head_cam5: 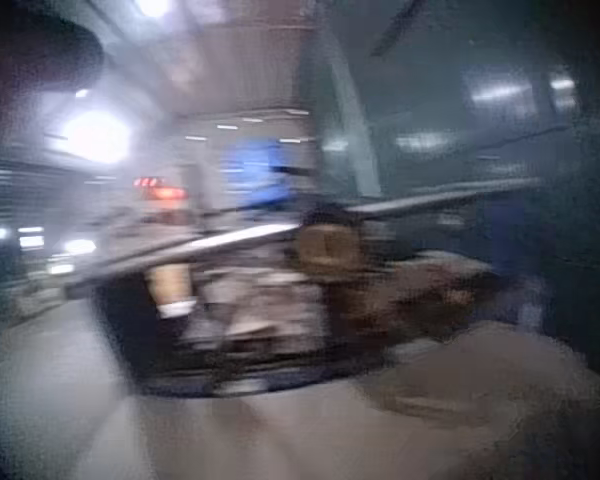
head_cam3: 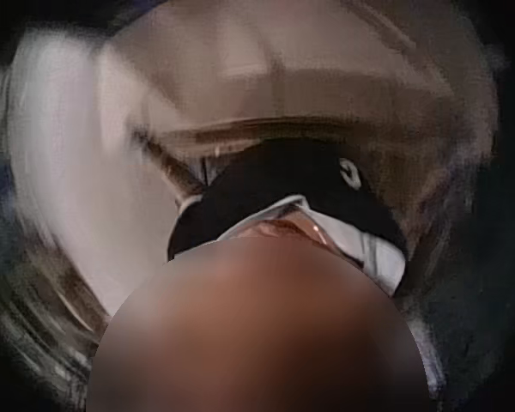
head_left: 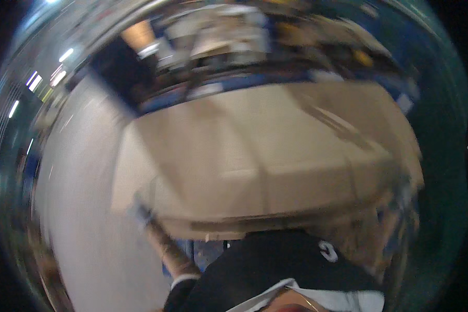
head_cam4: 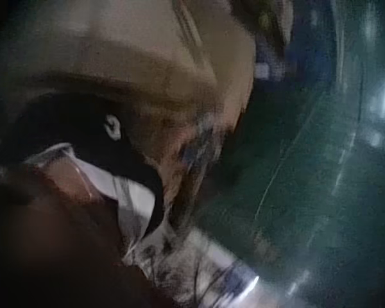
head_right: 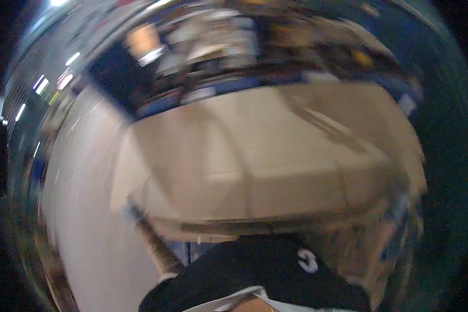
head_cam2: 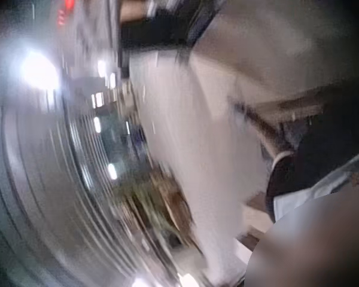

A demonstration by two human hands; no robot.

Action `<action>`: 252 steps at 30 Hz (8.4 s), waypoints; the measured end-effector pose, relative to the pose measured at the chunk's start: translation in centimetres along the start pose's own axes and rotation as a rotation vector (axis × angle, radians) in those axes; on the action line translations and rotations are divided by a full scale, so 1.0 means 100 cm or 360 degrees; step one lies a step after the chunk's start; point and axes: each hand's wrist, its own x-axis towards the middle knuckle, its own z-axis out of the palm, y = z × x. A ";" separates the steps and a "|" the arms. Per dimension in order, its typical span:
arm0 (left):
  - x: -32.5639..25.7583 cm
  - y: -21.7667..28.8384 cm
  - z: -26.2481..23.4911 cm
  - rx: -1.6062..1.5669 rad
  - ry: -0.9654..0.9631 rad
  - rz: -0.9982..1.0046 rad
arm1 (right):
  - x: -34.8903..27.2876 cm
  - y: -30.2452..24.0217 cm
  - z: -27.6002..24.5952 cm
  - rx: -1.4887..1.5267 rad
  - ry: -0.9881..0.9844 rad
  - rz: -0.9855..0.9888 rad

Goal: The person walks to a machine and repeatedly picks up flat cardboard sheets, placing them one by one onto a growing stack. The person aligns each sheet by hand before adding it to the pile.

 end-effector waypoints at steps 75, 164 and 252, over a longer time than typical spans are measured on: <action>-0.012 0.110 -0.015 -0.0481 -0.0210 0.0605 | 0.029 -0.139 0.012 -0.0382 -0.0125 -0.0176; -0.001 0.054 -0.011 -0.0012 0.0059 -0.0166 | 0.020 -0.083 -0.012 -0.0127 0.0330 0.0267; 0.114 -0.121 0.008 -0.0811 -0.0498 0.0199 | 0.027 -0.042 0.006 0.1175 0.0566 0.0370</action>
